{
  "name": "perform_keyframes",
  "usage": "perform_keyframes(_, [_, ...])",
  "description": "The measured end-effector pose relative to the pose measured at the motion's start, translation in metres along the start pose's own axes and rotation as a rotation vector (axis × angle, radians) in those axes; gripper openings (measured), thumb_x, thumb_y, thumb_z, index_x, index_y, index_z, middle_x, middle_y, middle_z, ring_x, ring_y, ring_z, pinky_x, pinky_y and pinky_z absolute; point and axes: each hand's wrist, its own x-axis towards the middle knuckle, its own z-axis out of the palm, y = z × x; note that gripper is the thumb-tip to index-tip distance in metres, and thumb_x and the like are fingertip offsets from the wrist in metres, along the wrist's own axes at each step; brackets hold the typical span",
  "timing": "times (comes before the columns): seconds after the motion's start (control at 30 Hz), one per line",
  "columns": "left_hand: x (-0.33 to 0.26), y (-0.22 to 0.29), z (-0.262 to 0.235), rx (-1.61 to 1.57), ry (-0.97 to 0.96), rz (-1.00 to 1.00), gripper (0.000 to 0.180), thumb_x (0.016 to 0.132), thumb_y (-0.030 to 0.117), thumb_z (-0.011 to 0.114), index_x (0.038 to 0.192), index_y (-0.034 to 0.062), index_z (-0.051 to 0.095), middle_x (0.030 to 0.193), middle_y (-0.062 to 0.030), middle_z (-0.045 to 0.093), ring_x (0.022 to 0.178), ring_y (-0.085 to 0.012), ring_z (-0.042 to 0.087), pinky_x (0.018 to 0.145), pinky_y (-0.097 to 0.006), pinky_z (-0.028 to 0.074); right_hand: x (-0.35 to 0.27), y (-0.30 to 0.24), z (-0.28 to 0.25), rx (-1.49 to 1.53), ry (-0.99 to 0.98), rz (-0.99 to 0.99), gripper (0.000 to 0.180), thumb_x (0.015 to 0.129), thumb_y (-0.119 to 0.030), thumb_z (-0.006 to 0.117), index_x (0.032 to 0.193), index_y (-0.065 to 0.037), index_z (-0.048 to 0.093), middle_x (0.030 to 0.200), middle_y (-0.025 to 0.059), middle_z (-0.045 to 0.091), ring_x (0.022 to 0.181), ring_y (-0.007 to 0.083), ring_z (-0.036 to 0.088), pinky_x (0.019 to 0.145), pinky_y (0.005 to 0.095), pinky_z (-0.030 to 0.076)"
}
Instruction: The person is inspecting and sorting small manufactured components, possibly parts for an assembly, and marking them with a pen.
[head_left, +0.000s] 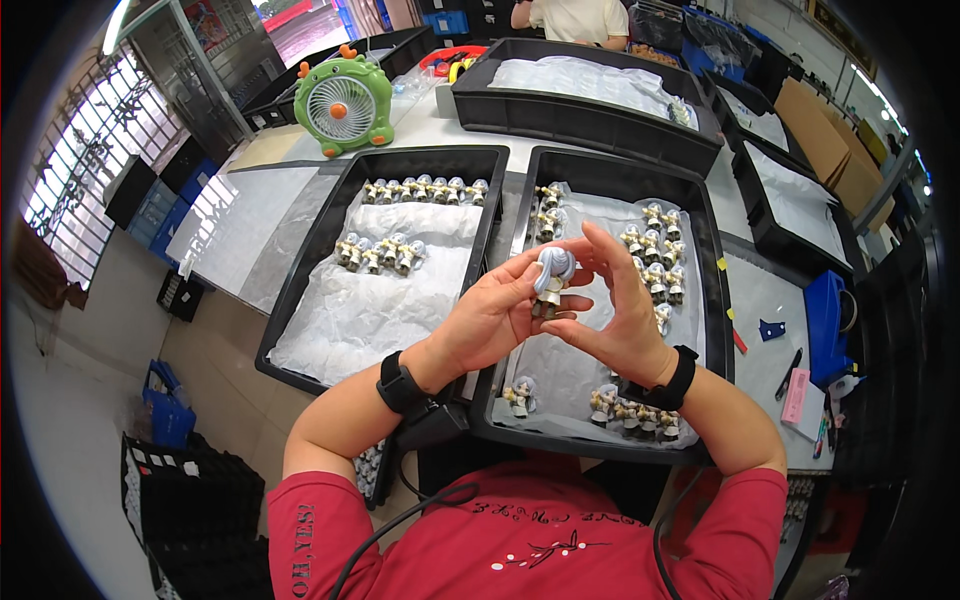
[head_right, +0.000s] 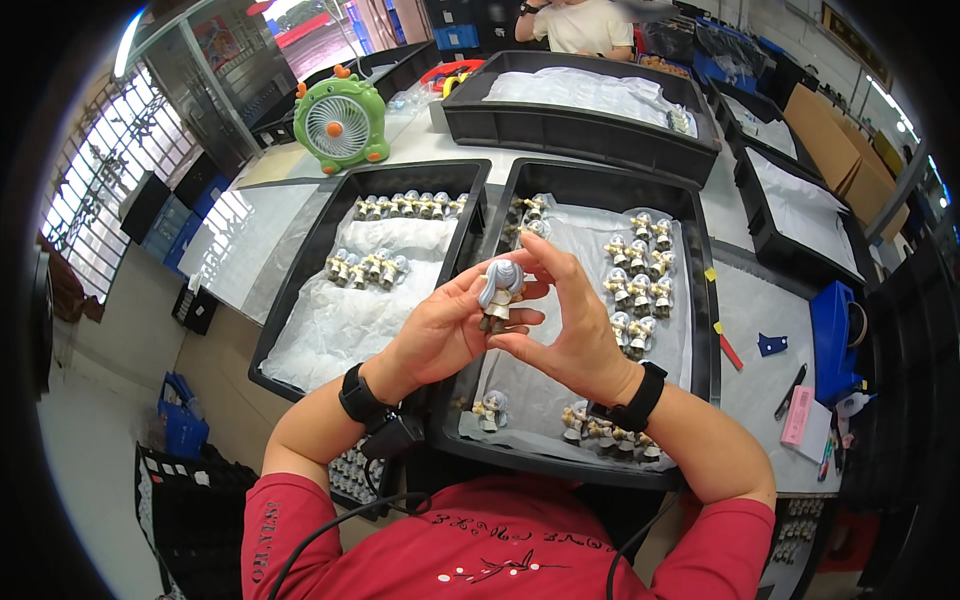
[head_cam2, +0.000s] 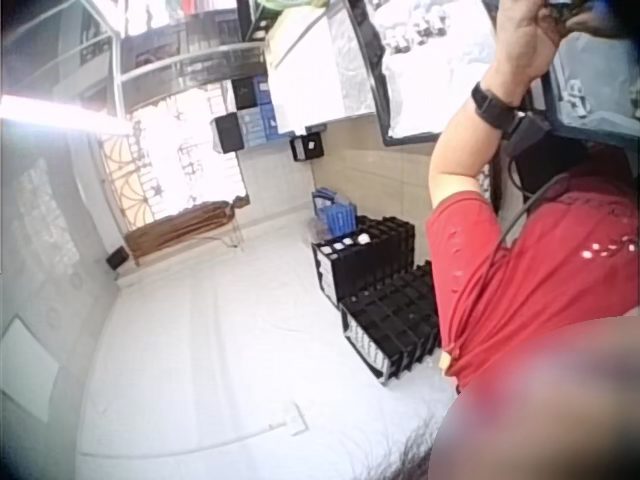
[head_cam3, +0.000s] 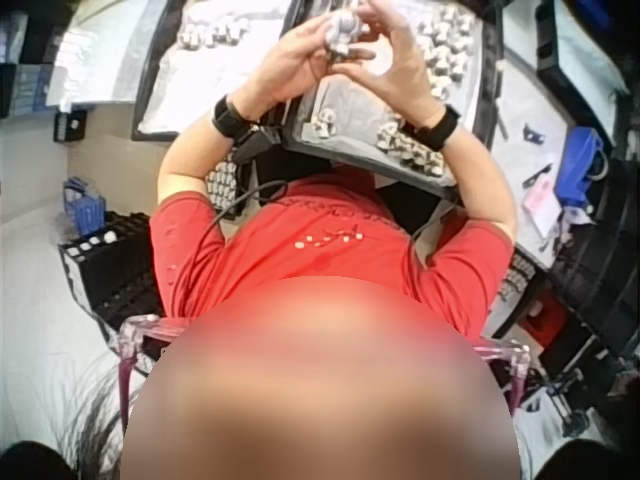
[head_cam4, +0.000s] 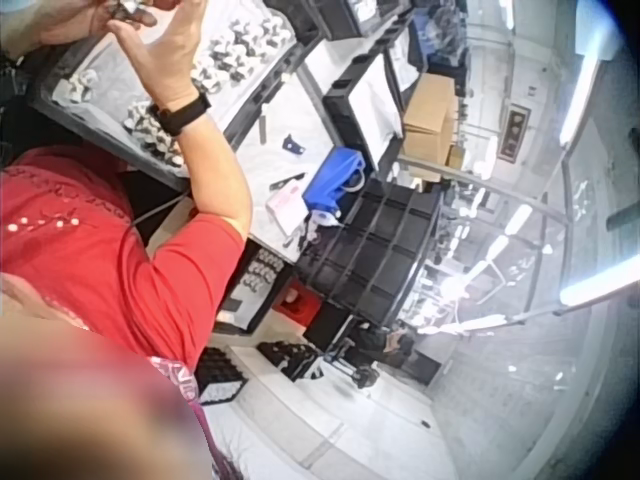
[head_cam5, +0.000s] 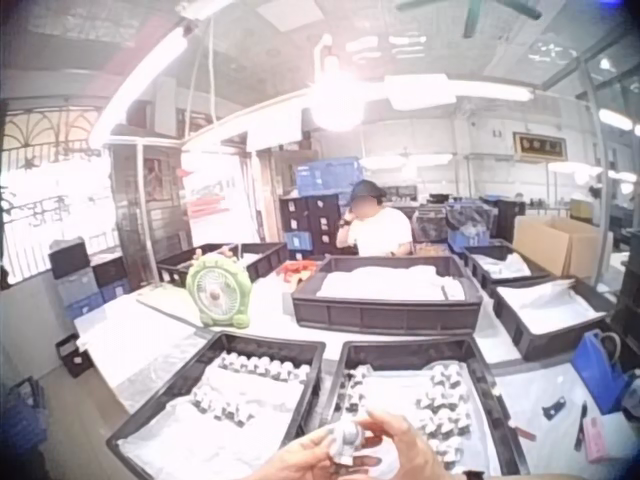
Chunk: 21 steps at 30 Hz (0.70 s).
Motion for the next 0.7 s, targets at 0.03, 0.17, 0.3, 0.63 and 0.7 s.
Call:
perform_keyframes(0.03, [0.0,0.0,0.0,-0.011,0.0,0.011,0.058,0.093,0.029,0.051,0.14,0.0049,0.029,0.132,-0.0161,0.045,0.112,-0.025,0.053,0.091,-0.036,0.047,0.0,-0.002,0.0,0.0,-0.002,-0.003,0.096,0.061,-0.006,0.082,0.14,-0.007,0.026,0.124,0.012,0.048,0.11,0.0209,0.051,0.095,0.0349,0.043])
perform_keyframes(0.17, [-0.003,-0.001,-0.001,-0.009,0.094,0.046,0.05,0.094,0.025,0.051,0.137,0.007,0.034,0.129,-0.0143,0.048,0.112,-0.0244,0.053,0.09,-0.034,0.047,0.003,-0.005,0.0,-0.098,0.023,-0.029,0.092,0.06,-0.007,0.082,0.137,-0.007,0.031,0.124,0.0126,0.048,0.11,0.0255,0.051,0.093,0.0355,0.043])
perform_keyframes(0.3, [-0.003,0.007,-0.005,0.063,0.101,0.061,0.038,0.094,0.021,0.052,0.129,0.0085,0.043,0.123,-0.0117,0.053,0.112,-0.0241,0.054,0.088,-0.033,0.046,0.006,-0.002,-0.002,-0.166,0.014,-0.086,0.084,0.061,-0.007,0.08,0.133,-0.007,0.037,0.124,0.013,0.049,0.112,0.0298,0.049,0.094,0.0366,0.042])
perform_keyframes(0.63, [0.0,0.077,-0.144,1.599,0.702,-0.055,0.038,0.078,0.029,0.07,0.101,-0.0006,0.062,0.094,-0.0117,0.064,0.084,-0.0201,0.061,0.077,-0.031,0.047,0.013,0.008,-0.011,-0.237,0.078,0.047,0.07,0.068,-0.011,0.075,0.13,-0.007,0.042,0.121,0.011,0.051,0.109,0.0234,0.052,0.09,0.035,0.043])
perform_keyframes(0.7, [-0.003,0.07,-0.155,1.662,0.675,-0.172,0.041,0.074,0.03,0.072,0.099,-0.0015,0.064,0.094,-0.0153,0.064,0.086,-0.0261,0.062,0.078,-0.034,0.048,0.012,0.013,-0.012,-0.239,0.063,0.062,0.068,0.069,-0.011,0.075,0.129,-0.007,0.043,0.121,0.011,0.051,0.109,0.0238,0.052,0.089,0.0348,0.043])
